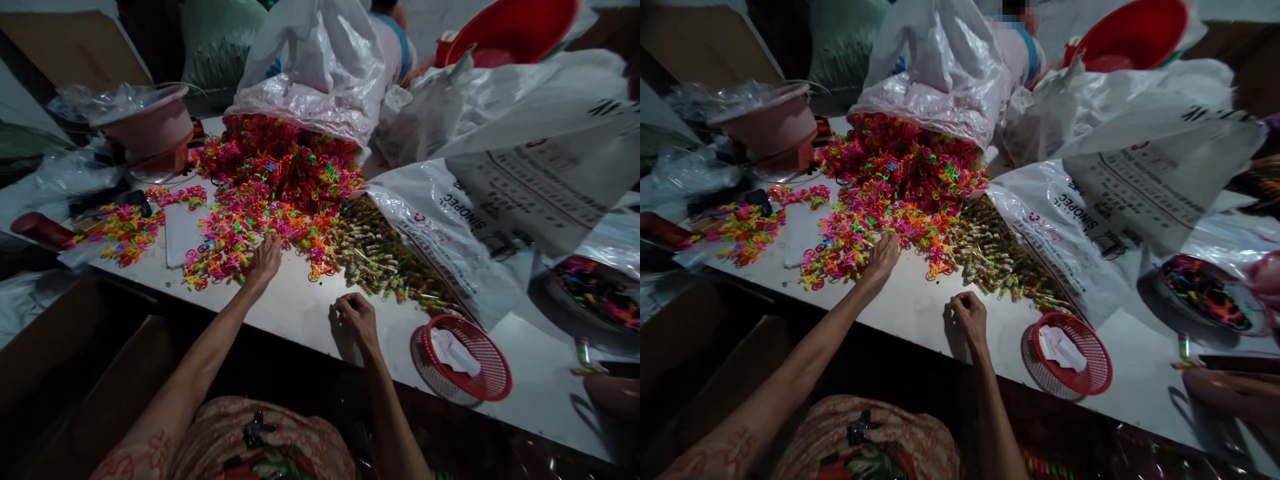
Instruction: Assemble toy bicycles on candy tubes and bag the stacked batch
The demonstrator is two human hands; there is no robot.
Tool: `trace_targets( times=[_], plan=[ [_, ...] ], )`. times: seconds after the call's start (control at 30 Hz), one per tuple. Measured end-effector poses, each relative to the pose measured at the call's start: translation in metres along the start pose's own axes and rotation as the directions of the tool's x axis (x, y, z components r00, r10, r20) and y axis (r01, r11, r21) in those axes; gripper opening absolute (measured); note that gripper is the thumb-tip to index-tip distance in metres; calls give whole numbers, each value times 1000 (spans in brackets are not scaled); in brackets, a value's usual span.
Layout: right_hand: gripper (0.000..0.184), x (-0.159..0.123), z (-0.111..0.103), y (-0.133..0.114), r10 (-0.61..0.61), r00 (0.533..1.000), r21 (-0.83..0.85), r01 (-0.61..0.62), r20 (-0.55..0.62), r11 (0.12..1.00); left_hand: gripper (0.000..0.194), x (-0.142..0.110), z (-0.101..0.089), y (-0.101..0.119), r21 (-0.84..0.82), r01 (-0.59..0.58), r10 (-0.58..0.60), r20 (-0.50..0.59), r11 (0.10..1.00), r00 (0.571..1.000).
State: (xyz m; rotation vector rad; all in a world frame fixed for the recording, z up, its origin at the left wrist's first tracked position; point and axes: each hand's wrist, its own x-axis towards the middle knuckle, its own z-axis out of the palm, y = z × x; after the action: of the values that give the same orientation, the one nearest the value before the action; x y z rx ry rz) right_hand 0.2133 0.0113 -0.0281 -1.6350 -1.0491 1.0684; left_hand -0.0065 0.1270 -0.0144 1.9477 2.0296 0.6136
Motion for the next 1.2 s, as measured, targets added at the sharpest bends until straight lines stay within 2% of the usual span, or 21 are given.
trace_targets(
  times=[0.07, 0.13, 0.17, 0.23, 0.3, 0.33, 0.4, 0.47, 0.53, 0.63, 0.77, 0.9, 0.97, 1.03, 1.2],
  plan=[
    [24, 0, 0, 0, 4, 1000, 20, -4, -13, 1000, 44, -5, -6, -4, -194, 25, -37, -58, 981, 998],
    [24, 1, 1, -1, 23, 1000, 51, -22, -17, 998, 46, -12, -10, -7, -481, 90, -139, -68, 872, 988],
    [24, 0, 3, -3, 42, 999, 77, -41, -16, 996, 42, -18, -11, -7, -631, 134, -200, -34, 764, 979],
    [24, -2, 9, -7, 84, 996, 145, -82, -10, 986, 32, -33, -11, -7, -858, 229, -292, 98, 459, 951],
    [27, -6, 20, -12, 118, 993, 230, -120, 25, 966, 25, -53, -9, -3, -939, 304, -308, 246, 158, 919],
    [29, -9, 26, -15, 129, 990, 274, -140, 57, 951, 25, -64, -7, -1, -939, 340, -299, 312, 45, 902],
    [30, -14, 40, -20, 146, 980, 361, -186, 136, 914, 26, -84, -5, 4, -898, 425, -274, 439, -112, 856],
    [31, -18, 52, -23, 156, 966, 437, -234, 205, 869, 25, -99, -4, 10, -846, 493, -245, 532, -204, 811],
    [31, -20, 58, -24, 161, 950, 483, -277, 268, 831, 25, -109, -3, 13, -807, 532, -219, 584, -257, 781],
    [30, -22, 58, -21, 160, 924, 497, -326, 347, 804, 27, -115, -3, 14, -773, 565, -182, 624, -288, 760],
    [28, -20, 51, -18, 137, 911, 475, -326, 390, 817, 30, -117, -6, 11, -743, 600, -126, 653, -297, 747],
    [29, -17, 47, -19, 118, 871, 433, -349, 476, 831, 31, -120, -10, 10, -699, 649, -45, 690, -299, 723],
    [30, -18, 46, -20, 120, 858, 416, -359, 500, 835, 31, -121, -12, 11, -706, 647, -42, 684, -287, 728],
    [30, -21, 46, -23, 110, 863, 408, -341, 494, 847, 33, -123, -12, 12, -733, 628, -51, 661, -261, 749],
    [26, -34, 49, -34, -11, 925, 340, -129, 380, 932, 38, -125, -15, 9, -817, 566, -143, 576, -108, 805]
  ],
)
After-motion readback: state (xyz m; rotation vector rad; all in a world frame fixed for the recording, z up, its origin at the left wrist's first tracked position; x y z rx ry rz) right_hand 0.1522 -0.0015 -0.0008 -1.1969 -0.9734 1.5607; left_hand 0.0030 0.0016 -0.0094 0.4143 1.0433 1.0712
